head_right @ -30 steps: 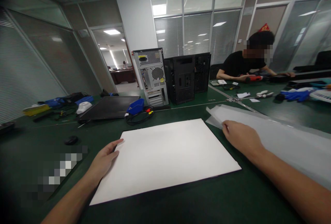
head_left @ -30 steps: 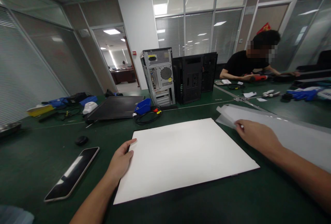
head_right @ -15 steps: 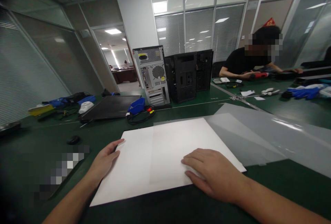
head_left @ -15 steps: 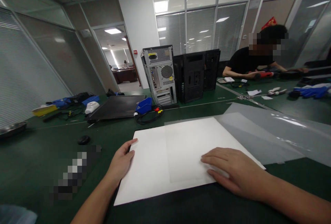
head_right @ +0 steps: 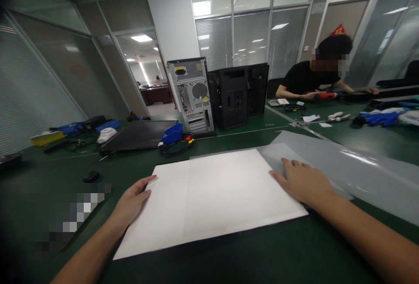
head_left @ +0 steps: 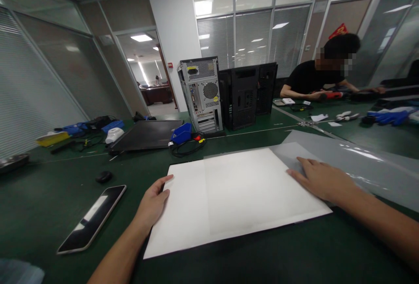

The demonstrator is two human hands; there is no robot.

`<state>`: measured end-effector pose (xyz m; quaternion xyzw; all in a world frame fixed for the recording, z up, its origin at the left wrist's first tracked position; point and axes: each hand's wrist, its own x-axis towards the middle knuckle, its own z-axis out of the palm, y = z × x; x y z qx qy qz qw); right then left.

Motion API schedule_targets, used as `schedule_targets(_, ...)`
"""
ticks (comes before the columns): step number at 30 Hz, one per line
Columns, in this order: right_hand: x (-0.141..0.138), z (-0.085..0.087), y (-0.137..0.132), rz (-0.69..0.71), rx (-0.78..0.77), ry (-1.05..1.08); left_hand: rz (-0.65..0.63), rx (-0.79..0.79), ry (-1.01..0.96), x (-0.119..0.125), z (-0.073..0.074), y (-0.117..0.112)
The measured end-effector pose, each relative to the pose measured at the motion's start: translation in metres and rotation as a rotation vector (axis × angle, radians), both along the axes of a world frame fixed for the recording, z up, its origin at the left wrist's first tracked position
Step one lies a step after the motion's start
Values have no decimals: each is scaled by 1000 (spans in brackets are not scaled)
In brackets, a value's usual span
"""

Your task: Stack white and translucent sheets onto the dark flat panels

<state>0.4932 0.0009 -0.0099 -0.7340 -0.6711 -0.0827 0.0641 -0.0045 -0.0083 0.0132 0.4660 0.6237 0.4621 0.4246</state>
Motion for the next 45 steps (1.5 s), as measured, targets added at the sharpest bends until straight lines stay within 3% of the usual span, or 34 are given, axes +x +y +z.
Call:
schedule_targets(10,-59,25,-28,151,16,-31,-17,35,87,-9,-7,3)
schedule_targets(19,-70,22,-32,292,132,-73,-83,62,156,-13,-11,4)
schedule_targets(29,-69,21,-31,418,120,33,-58,46,5,-6,-8,2)
schedule_targets(35,-39,15,-10,430,54,109,-28,42,26,-2,-6,2)
schedule_targets(42,48,-11,31,82,103,63,-2,20,50,1,-3,1)
schedule_targets(45,70,-22,38,19,60,52,-2,8,46,0,-5,1)
